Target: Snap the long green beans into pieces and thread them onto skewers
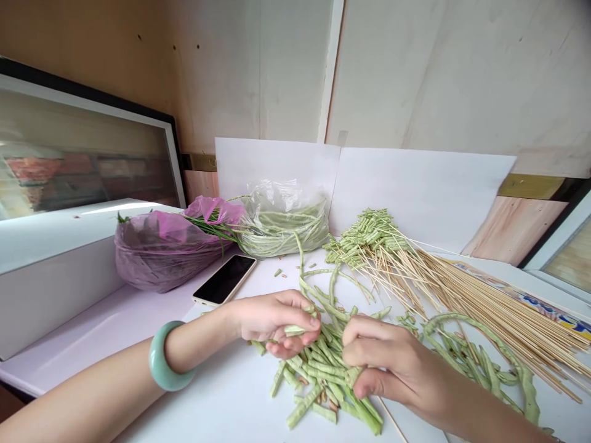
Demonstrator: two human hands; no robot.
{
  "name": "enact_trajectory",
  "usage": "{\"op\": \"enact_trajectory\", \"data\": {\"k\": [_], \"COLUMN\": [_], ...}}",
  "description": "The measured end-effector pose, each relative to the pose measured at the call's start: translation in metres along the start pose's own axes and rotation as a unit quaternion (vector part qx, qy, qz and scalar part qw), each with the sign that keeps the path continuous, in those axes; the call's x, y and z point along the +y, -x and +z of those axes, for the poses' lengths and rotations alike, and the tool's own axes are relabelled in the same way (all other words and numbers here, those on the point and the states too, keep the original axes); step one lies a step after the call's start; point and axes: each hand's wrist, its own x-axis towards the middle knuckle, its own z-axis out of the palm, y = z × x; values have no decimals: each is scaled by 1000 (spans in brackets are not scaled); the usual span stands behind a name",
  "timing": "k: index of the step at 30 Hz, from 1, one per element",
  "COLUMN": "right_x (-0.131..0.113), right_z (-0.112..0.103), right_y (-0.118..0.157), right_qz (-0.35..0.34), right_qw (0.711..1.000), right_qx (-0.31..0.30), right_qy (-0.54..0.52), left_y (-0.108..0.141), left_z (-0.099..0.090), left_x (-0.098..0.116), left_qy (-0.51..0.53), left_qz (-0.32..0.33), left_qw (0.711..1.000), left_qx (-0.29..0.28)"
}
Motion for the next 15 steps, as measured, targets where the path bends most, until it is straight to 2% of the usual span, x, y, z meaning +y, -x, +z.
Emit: {"op": "enact_trajectory", "data": {"k": [3,8,15], "right_x": [1,0,5], "right_z": [9,20,25], "right_y": [-3,-4,-3], "right_qz": [-13,-1,-7], "right_qw": [999,995,998], "right_qx": [38,77,67], "right_qy": [2,-62,-10], "left_y": [-8,-10,-12], "left_z": [7,19,21], "left_x": [-7,-8,-8], "left_qy": [43,111,125], "left_qz": [-6,-37,-32], "left_qw": [999,990,986], "left_qx": [24,80,102]}}
